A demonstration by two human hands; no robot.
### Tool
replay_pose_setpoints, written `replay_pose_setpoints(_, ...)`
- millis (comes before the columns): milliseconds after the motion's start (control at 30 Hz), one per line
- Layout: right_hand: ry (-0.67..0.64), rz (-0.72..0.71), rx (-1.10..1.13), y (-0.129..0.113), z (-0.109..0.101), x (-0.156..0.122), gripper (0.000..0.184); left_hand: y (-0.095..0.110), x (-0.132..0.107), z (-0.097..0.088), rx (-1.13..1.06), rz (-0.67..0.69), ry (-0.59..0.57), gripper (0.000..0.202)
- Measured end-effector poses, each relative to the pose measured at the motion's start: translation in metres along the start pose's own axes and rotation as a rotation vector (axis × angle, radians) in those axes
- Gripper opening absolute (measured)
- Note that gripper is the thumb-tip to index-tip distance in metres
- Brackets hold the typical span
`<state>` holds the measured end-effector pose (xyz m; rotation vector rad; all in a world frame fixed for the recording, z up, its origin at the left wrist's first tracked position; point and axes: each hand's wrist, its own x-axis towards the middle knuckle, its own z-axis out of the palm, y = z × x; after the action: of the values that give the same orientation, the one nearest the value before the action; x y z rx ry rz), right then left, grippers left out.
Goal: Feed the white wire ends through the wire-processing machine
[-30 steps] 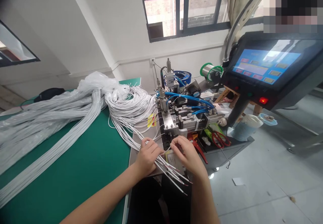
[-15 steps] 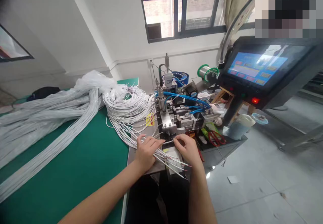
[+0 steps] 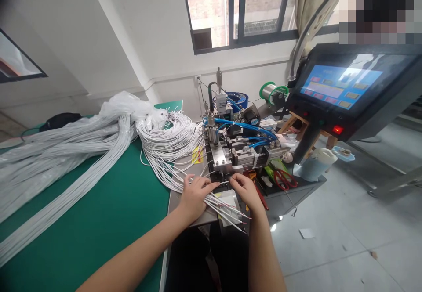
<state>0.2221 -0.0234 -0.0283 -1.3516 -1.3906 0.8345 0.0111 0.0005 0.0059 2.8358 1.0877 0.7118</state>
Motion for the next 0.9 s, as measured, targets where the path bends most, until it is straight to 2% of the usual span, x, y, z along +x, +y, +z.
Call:
replay_pose_setpoints(167,0.002,0.146,0.295,0.009,0.008,0.001,0.028,0.000,0.001,0.000,-0.018,-0.024,-0.015,0.054)
replay_pose_setpoints(300,-0.005,0.193,0.385,0.011,0.009,0.001,0.028,0.000,0.001,0.000,-0.028,-0.038,-0.012,0.044)
replay_pose_setpoints(533,0.040,0.183,0.339,0.009,0.008,-0.004,0.038,-0.001,-0.001,0.000,-0.049,-0.040,0.016,0.041)
replay_pose_setpoints(767,0.195,0.100,0.177,-0.001,-0.003,-0.016,0.039,-0.005,-0.002,0.003,-0.010,-0.103,0.036,0.053)
replay_pose_setpoints(900,0.191,0.053,0.177,-0.013,-0.008,-0.024,0.039,-0.005,-0.003,0.001,-0.049,-0.024,0.092,0.052)
